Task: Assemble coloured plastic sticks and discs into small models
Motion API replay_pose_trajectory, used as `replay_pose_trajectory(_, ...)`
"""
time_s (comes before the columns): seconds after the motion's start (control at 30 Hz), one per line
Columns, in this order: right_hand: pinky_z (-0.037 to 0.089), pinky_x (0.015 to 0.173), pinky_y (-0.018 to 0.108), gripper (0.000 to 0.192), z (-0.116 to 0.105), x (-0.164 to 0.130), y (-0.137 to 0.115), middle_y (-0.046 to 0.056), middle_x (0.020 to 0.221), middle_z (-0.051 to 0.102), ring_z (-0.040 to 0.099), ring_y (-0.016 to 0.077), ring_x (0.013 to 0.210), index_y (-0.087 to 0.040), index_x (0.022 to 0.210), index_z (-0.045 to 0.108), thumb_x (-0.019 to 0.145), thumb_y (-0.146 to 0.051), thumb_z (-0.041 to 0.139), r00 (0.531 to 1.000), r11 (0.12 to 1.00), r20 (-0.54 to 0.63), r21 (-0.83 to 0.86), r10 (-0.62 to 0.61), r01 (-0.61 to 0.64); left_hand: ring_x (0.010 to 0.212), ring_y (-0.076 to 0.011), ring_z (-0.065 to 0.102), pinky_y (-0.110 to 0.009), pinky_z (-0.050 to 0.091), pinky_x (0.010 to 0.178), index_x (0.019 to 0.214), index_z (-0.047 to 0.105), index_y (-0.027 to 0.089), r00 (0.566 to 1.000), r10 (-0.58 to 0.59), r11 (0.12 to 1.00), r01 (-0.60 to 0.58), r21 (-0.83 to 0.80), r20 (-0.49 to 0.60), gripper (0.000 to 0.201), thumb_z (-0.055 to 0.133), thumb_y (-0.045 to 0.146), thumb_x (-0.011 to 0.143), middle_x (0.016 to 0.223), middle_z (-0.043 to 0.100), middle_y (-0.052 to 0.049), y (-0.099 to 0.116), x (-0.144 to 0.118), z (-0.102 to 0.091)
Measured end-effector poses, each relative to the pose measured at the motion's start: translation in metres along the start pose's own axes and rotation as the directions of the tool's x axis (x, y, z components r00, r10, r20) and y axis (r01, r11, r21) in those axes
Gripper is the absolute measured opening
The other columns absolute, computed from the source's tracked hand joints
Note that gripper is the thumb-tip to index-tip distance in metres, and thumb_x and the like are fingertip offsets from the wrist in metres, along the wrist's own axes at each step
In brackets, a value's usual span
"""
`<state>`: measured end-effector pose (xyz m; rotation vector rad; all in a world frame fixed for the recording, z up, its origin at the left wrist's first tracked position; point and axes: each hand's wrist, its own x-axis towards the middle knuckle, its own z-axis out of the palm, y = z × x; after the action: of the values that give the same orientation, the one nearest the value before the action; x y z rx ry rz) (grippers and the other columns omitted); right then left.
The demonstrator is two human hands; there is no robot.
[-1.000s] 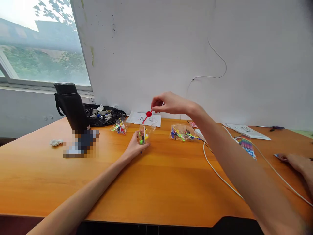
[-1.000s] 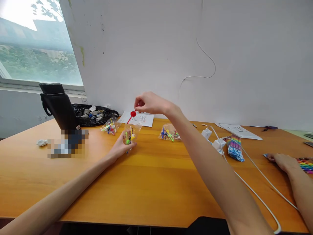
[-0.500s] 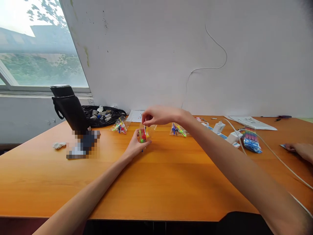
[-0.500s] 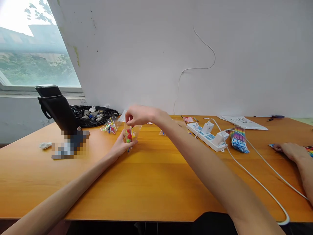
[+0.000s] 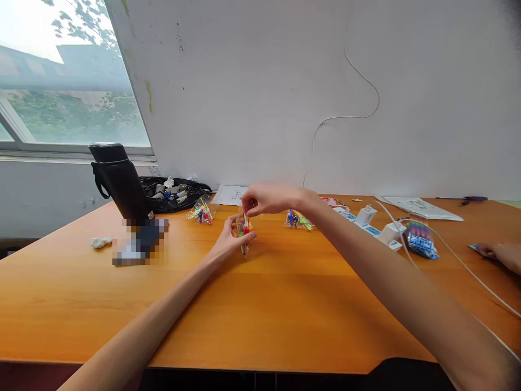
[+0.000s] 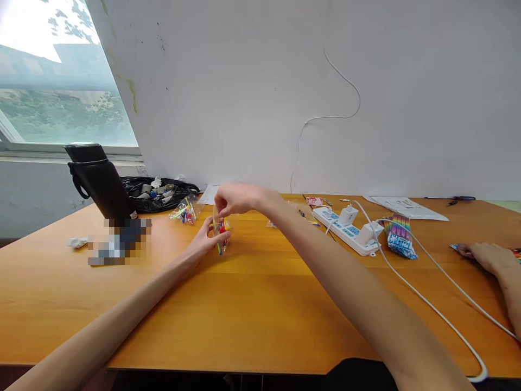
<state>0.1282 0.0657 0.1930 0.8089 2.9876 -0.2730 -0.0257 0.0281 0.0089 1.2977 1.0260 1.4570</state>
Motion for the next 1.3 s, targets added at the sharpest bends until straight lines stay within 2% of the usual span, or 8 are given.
replay_pose_trajectory(0.23,0.039,0.065,0.026,0.01,-0.014,-0.017,0.016,0.003,0.084,0.073,0.06,0.0142,0.073,-0.018,0.086,0.073,0.084,-0.016,0.063,0.993,0.994,-0.083,0.05,-0.088,0.092,0.14,-0.0308,0.042,-0.045,0.044,0.103,0.136,0.046,0.028,0.995,-0.034,0.993,0.045,-0.113,0.096,0.061,0.066,0.053,0.084,0.147,0.049,-0.012,0.007,0.011,-0.009)
replay_pose_trajectory(0.4,0.041,0.064,0.025,0.011,-0.012,-0.02,0.014,0.003,0.085,0.072,0.061,0.0137,0.075,-0.018,0.087,0.071,0.086,-0.017,0.061,0.984,0.978,-0.03,0.117,-0.173,0.175,0.114,-0.0319,0.065,-0.045,0.053,0.089,0.141,0.042,0.028,0.947,-0.028,0.967,0.107,-0.231,0.321,0.074,0.075,0.048,0.079,0.134,0.062,-0.016,0.015,0.001,-0.006)
replay_pose_trajectory(0.57,0.041,0.064,0.025,0.012,-0.002,-0.029,0.021,0.003,0.09,0.073,0.061,0.014,0.076,-0.018,0.092,0.071,0.088,-0.022,0.061,0.988,0.978,-0.082,0.151,-0.133,0.145,0.102,-0.0264,0.07,-0.032,0.057,0.074,0.123,0.057,0.022,0.973,-0.016,0.98,0.061,-0.188,0.23,0.056,0.081,0.038,0.074,0.122,0.067,-0.013,0.013,-0.005,0.004)
replay_pose_trajectory(0.67,0.042,0.068,0.027,0.016,0.018,-0.04,0.026,0.004,0.096,0.072,0.06,0.0143,0.078,-0.019,0.097,0.07,0.091,-0.025,0.057,0.951,0.983,-0.31,0.167,-0.015,0.07,0.11,-0.0278,0.068,-0.033,0.058,0.077,0.108,0.056,0.021,0.985,-0.018,0.982,0.049,-0.18,0.173,0.046,0.082,0.037,0.074,0.128,0.065,-0.012,0.012,-0.005,0.009)
replay_pose_trajectory(0.77,0.045,0.075,0.03,0.022,0.057,-0.047,0.031,0.006,0.114,0.067,0.06,0.0156,0.086,-0.021,0.111,0.064,0.095,-0.031,0.053,0.774,0.946,-0.609,0.32,0.172,0.042,0.106,-0.0268,0.07,-0.035,0.058,0.078,0.104,0.05,0.022,0.983,-0.034,0.98,0.069,-0.186,0.182,0.047,0.083,0.035,0.073,0.128,0.066,-0.011,0.014,-0.008,0.014)
replay_pose_trajectory(0.83,0.047,0.078,0.032,0.033,0.09,-0.048,0.035,0.008,0.122,0.062,0.06,0.0172,0.093,-0.022,0.121,0.057,0.092,-0.039,0.058,0.697,0.868,-0.636,0.495,0.332,0.037,0.101,-0.0256,0.072,-0.036,0.059,0.079,0.106,0.048,0.023,0.978,-0.038,0.978,0.079,-0.195,0.207,0.051,0.085,0.034,0.072,0.126,0.067,-0.011,0.016,-0.01,0.018)
replay_pose_trajectory(1.03,0.049,0.082,0.031,0.042,0.173,-0.043,0.038,0.005,0.112,0.061,0.06,0.0175,0.095,-0.023,0.117,0.055,0.088,-0.053,0.063,0.828,0.457,-0.377,0.873,0.416,0.168,0.082,-0.018,0.073,-0.029,0.058,0.073,0.115,0.051,0.021,0.981,0.007,0.994,0.016,-0.113,0.196,0.059,0.086,0.034,0.069,0.115,0.069,-0.009,0.007,-0.012,0.026)
replay_pose_trajectory(1.3,0.04,0.063,0.025,0.032,0.185,-0.05,0.054,-0.002,0.078,0.054,0.048,0.0121,0.068,-0.021,0.085,0.057,0.086,-0.052,0.064,0.702,0.355,-0.45,0.889,0.552,0.29,0.086,-0.0194,0.071,-0.031,0.056,0.074,0.11,0.06,0.023,0.985,-0.067,0.992,0.083,-0.094,0.16,0.044,0.077,0.046,0.077,0.123,0.067,-0.009,0.005,-0.013,0.029)
